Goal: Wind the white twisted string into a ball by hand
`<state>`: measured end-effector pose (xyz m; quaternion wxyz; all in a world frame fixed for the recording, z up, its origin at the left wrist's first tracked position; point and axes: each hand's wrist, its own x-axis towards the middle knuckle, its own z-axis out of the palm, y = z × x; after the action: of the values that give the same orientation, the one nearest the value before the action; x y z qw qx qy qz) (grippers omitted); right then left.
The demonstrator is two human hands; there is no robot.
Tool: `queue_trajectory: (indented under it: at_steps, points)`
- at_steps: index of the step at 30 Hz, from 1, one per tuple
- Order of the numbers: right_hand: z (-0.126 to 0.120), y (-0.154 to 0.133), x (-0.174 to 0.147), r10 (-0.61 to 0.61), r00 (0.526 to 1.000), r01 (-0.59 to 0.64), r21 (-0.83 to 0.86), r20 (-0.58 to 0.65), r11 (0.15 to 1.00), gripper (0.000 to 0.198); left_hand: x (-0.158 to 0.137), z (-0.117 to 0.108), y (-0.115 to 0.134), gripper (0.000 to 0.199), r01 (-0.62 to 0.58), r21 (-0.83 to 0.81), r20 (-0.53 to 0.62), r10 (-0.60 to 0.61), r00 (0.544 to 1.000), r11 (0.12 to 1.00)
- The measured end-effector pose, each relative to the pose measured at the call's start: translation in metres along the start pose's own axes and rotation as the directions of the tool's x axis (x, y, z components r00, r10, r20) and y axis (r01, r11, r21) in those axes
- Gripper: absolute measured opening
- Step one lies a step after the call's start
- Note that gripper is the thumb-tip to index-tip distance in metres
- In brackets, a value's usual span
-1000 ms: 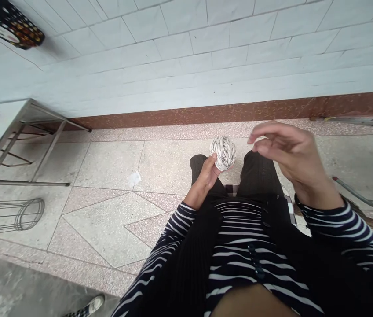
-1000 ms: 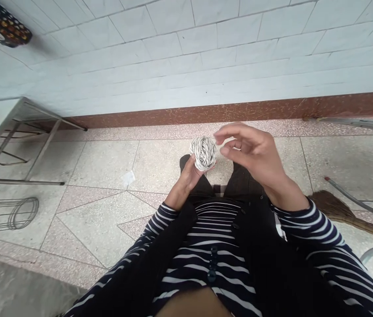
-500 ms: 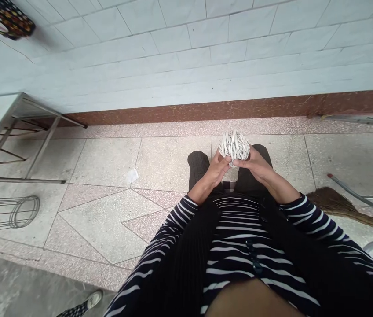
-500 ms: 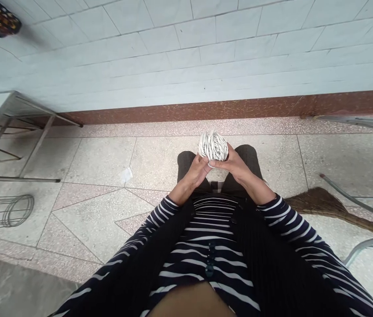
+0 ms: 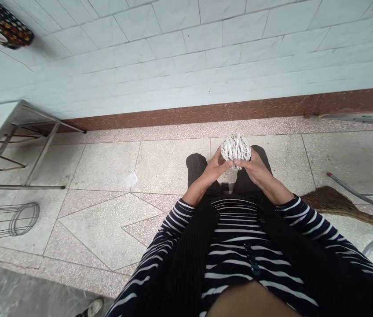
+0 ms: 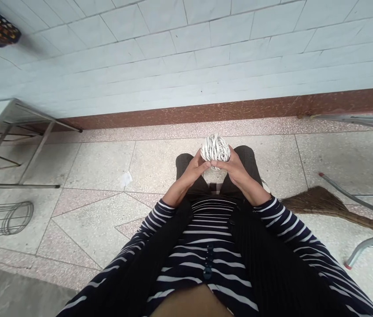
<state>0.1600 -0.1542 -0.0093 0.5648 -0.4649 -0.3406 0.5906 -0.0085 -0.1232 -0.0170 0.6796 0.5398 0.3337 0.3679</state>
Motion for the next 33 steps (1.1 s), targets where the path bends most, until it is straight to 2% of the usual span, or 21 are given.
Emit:
queue_trajectory:
  at_steps: [2,4,7,10,14,18,21,25,30,33]
  points:
    - [-0.001,0.002,0.001,0.022,1.000,-0.021,0.063,-0.001,0.998,0.073,0.000,-0.007,0.000,0.105,0.007,0.046,0.048,-0.009,0.999,0.999]
    - [-0.003,0.001,0.002,0.019,1.000,-0.017,0.099,-0.016,0.995,0.069,-0.002,-0.016,0.000,0.104,0.023,0.151,0.037,-0.028,0.999,0.988]
    - [-0.012,-0.006,0.002,0.033,0.999,-0.032,0.110,-0.011,0.993,0.067,-0.005,-0.033,0.006,0.082,0.036,0.356,-0.090,-0.004,0.996,0.934]
    - [-0.025,-0.014,0.001,0.116,0.984,-0.131,0.110,0.138,0.985,0.068,-0.001,-0.043,0.019,0.062,-0.045,0.400,-0.133,0.107,0.985,0.915]
    - [-0.040,-0.015,0.000,0.160,0.919,-0.226,0.148,0.361,0.963,0.074,0.020,-0.040,0.042,0.056,-0.182,0.276,0.011,0.186,0.982,0.944]
    - [-0.045,-0.010,-0.001,0.171,0.872,-0.283,0.187,0.459,0.941,0.086,0.042,-0.031,0.055,0.053,-0.176,0.184,0.216,0.134,0.967,0.967]
    - [-0.047,-0.013,-0.002,0.167,0.867,-0.293,0.210,0.469,0.933,0.092,0.047,-0.028,0.056,0.050,-0.150,0.171,0.250,0.104,0.963,0.974]
    - [-0.050,-0.024,0.000,0.139,0.885,-0.263,0.230,0.445,0.937,0.092,0.044,-0.028,0.054,0.053,-0.165,0.161,0.171,0.137,0.976,0.973]
    - [-0.049,-0.030,0.005,0.099,0.904,-0.204,0.217,0.416,0.955,0.098,0.048,-0.020,0.056,0.042,-0.217,0.278,0.115,0.192,0.975,0.936]
    - [-0.050,-0.027,0.006,0.091,0.905,-0.196,0.218,0.415,0.956,0.102,0.051,-0.013,0.061,0.039,-0.275,0.391,0.103,0.255,0.961,0.878]
